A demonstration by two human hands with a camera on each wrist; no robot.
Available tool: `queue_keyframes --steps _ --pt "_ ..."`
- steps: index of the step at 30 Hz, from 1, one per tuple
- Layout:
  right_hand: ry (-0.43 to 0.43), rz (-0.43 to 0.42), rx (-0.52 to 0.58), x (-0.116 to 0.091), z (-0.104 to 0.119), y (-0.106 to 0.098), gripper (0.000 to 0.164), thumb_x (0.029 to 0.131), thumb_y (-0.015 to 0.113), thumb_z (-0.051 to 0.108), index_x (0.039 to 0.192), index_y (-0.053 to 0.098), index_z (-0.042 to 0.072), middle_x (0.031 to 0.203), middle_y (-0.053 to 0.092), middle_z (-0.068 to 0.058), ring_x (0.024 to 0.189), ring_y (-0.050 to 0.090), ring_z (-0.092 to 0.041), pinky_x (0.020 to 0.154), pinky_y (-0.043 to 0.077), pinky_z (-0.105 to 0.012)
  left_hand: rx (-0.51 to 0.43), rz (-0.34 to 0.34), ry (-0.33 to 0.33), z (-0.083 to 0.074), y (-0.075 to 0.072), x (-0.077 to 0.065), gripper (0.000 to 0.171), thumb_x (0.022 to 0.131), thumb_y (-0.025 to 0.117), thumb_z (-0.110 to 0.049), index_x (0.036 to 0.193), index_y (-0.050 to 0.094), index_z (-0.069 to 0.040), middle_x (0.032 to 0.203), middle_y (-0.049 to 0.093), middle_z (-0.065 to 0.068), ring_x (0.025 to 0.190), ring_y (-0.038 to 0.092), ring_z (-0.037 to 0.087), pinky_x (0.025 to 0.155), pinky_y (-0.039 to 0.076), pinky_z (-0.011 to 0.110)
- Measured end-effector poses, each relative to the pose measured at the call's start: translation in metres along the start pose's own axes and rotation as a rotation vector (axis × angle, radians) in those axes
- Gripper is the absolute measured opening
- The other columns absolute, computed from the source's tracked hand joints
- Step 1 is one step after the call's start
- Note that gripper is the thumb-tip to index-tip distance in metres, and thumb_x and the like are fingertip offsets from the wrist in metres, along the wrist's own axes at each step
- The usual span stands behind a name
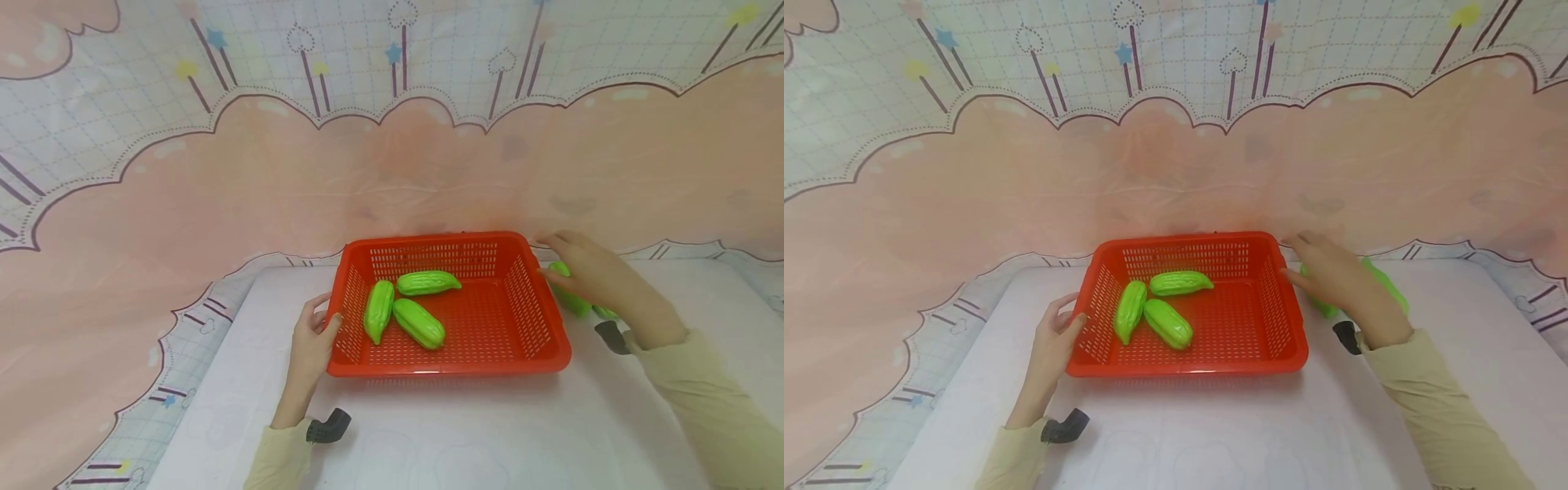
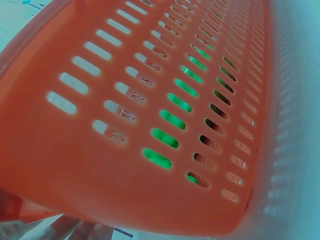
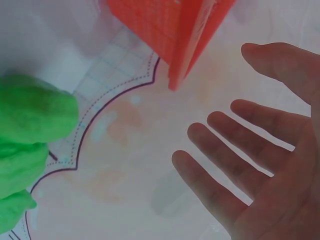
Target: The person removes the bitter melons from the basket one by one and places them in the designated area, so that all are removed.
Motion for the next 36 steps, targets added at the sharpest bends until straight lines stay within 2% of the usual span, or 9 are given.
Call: queue_keyframes --steps 7,13,20,29,36 --pt "0.026 0.048 -0.01 0.006 0.01 0.001 0.057 0.093 0.068 0.025 0.138 0.048 -0.003 0.136 0.052 -0.025 0.124 0.051 -0.042 0.1 0.046 -0.06 0.003 -0.001 0.005 -0.002 0.0 -0.001 0.047 0.1 0.055 -0.014 0.146 0.044 -0.014 0.125 0.063 0.022 0.109 0.066 0.036 0.09 0.057 0.047" --pt "-0.032 0.026 -0.008 0.009 0.021 0.001 0.053 0.093 0.068 0.021 0.135 0.05 -0.006 0.133 0.053 -0.027 0.122 0.052 -0.043 0.101 0.045 -0.059 -0.006 0.009 0.001 -0.002 0.0 -0.001 0.049 0.101 0.055 -0.016 0.148 0.041 -0.012 0.128 0.062 0.024 0.111 0.065 0.037 0.091 0.056 0.048" --pt "-0.072 -0.001 -0.07 0.014 0.031 0.005 0.053 0.091 0.07 0.023 0.134 0.053 -0.004 0.127 0.057 -0.025 0.11 0.06 -0.041 0.089 0.055 -0.054 -0.019 0.01 0.005 -0.005 0.0 -0.003 0.048 0.1 0.055 -0.016 0.147 0.043 -0.013 0.126 0.063 0.023 0.109 0.065 0.037 0.09 0.057 0.048" --pt "-0.053 0.073 -0.046 0.022 0.041 0.011 0.057 0.093 0.068 0.023 0.138 0.049 -0.005 0.133 0.056 -0.025 0.118 0.057 -0.043 0.097 0.05 -0.057 -0.02 0.011 0.005 -0.007 0.001 -0.004 0.048 0.1 0.055 -0.016 0.146 0.043 -0.012 0.126 0.063 0.024 0.11 0.065 0.037 0.089 0.057 0.048" --pt "-0.104 0.053 -0.039 0.028 0.051 0.014 0.054 0.092 0.069 0.022 0.134 0.052 -0.007 0.125 0.059 -0.023 0.113 0.06 -0.039 0.095 0.052 -0.054 -0.018 0.01 0.01 -0.007 0.0 -0.004 0.047 0.1 0.055 -0.014 0.146 0.043 -0.012 0.124 0.063 0.024 0.108 0.066 0.037 0.09 0.057 0.048"
Point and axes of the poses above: each hand's wrist, its own x-axis towards the middle knuckle, its own y-axis out of the palm, z = x × y, the point moved 5 cm from there along x, towards the middle knuckle
